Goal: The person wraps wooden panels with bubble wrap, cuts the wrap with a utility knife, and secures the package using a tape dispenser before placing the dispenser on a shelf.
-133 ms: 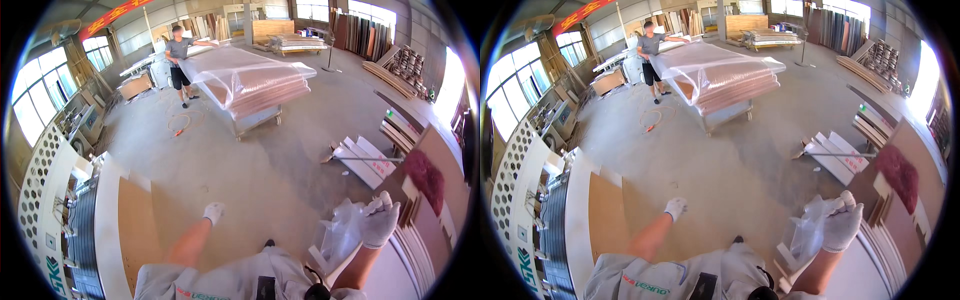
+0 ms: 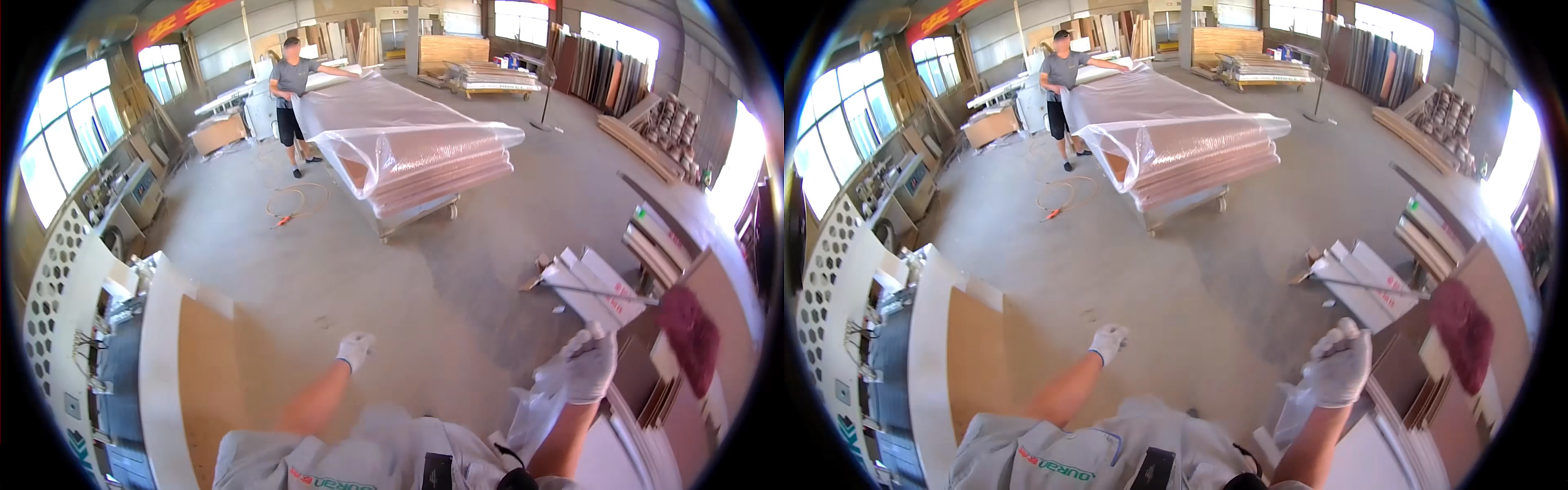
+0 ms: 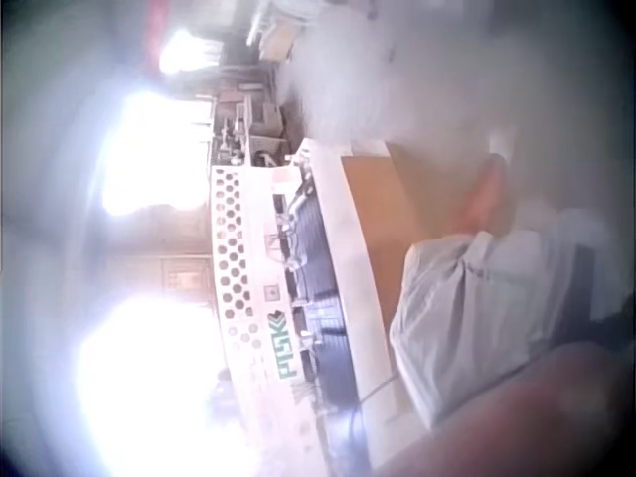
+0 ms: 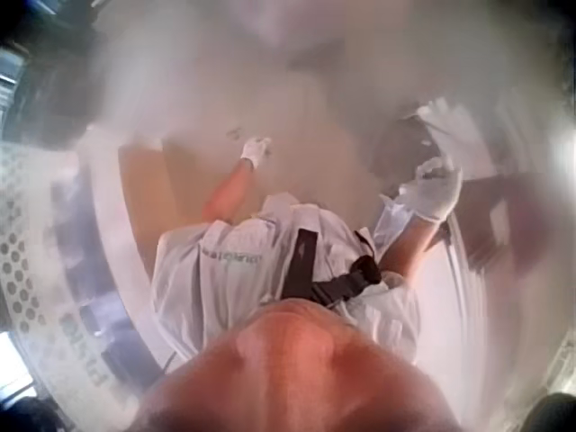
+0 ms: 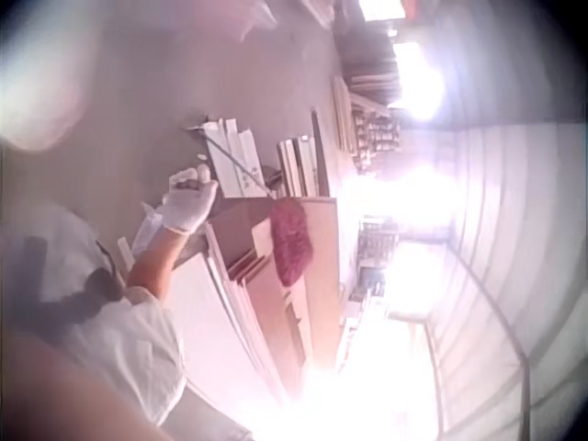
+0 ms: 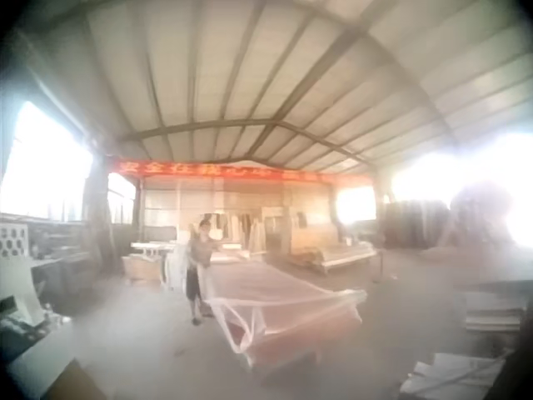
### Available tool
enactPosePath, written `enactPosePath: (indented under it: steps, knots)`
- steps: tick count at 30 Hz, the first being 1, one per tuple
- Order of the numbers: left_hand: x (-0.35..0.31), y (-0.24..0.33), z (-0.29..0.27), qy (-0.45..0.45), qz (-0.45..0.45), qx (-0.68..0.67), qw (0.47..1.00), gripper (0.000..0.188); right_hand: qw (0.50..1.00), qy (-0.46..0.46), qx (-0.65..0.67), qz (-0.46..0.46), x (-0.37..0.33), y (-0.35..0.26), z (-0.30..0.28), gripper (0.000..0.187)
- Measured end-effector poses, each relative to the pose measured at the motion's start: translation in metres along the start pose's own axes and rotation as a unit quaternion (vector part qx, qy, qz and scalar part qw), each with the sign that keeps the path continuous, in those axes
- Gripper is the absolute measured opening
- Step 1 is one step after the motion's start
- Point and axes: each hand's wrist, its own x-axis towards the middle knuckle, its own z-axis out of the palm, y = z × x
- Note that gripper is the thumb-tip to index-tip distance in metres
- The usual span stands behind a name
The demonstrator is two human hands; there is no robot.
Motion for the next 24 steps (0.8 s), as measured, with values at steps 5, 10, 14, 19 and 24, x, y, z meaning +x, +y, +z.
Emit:
enactPosePath:
  steps: [5, 10, 14, 19, 24]
  knots:
    - [0.182, 0.141, 0.037, 0.194, 0.114, 0.030, 0.974, 0.038, 0.980, 0.083, -0.157, 0.090, 0.168, 0.081, 0.019, 0.026]
    - [0.396, 0.241, 0.062, 0.377, 0.241, 0.092, 0.890, 0.032, 0.952, 0.190, -0.211, 0.115, 0.339, 0.168, 0.023, 0.024]
    - [0.497, 0.272, 0.061, 0.498, 0.230, 0.157, 0.821, 0.037, 0.938, 0.123, -0.247, 0.211, 0.467, 0.217, -0.001, 0.021]
    - [0.543, 0.246, 0.060, 0.508, 0.200, 0.127, 0.828, 0.027, 0.825, 0.148, -0.516, 0.178, 0.618, 0.286, -0.048, 0.028]
    - [0.478, 0.224, 0.014, 0.432, 0.239, 0.116, 0.862, 0.014, 0.463, -0.206, -0.858, -0.087, 0.785, 0.367, -0.055, 0.083]
